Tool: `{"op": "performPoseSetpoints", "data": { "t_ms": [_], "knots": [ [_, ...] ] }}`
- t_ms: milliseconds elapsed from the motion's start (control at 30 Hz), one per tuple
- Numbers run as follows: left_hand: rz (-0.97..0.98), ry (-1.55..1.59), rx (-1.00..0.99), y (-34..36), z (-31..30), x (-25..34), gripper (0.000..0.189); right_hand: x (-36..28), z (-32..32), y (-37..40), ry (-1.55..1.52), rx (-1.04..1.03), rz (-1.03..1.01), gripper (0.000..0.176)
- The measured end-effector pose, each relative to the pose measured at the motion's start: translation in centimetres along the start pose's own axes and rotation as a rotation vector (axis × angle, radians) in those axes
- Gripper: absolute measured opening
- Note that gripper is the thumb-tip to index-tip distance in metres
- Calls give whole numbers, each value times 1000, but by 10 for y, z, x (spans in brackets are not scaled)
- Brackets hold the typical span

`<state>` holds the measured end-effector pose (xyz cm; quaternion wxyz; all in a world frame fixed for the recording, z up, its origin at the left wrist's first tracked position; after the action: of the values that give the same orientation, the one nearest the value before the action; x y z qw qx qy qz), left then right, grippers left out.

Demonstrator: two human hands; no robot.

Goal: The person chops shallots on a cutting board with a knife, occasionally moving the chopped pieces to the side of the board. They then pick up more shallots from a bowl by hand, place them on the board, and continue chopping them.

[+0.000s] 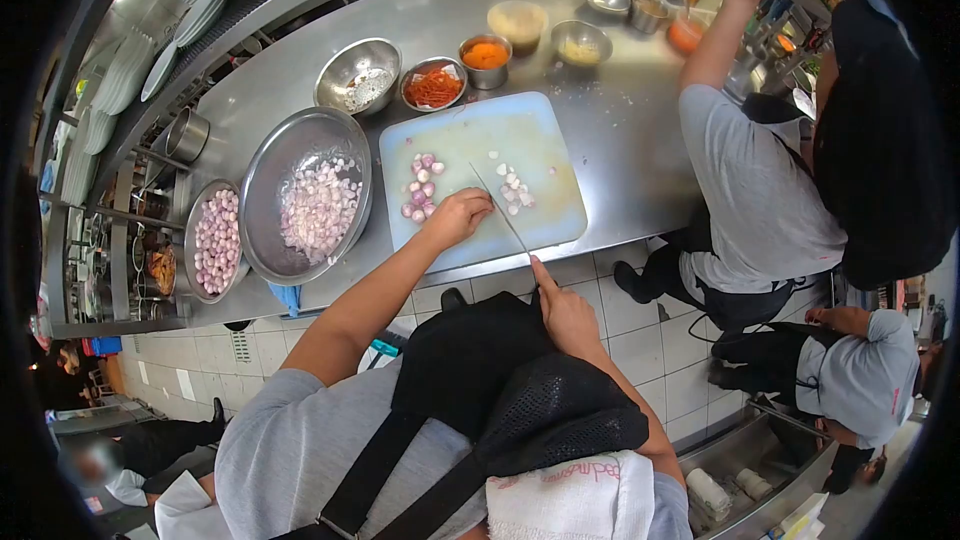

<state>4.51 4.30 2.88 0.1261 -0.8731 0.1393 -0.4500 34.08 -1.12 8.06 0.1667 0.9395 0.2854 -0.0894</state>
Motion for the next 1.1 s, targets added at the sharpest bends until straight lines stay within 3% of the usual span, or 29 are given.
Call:
{"op": "performPoseSetpoints", "data": {
  "t_ms": [1100],
  "knots": [
    [53,-13,116,13,2,-1,14,8,6,2,-81,-25,-23,64]
  ]
}}
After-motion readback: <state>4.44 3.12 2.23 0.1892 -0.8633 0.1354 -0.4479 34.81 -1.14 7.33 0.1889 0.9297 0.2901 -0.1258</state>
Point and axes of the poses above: each hand's wrist, its own y-axis away from the middle knuckle, its own z-axis out of the palm, x = y × z, the point moved 4 cm from there along -y, towards the middle knuckle, and after that the axes turned 13 degrees about y, right-handed, at the moved point
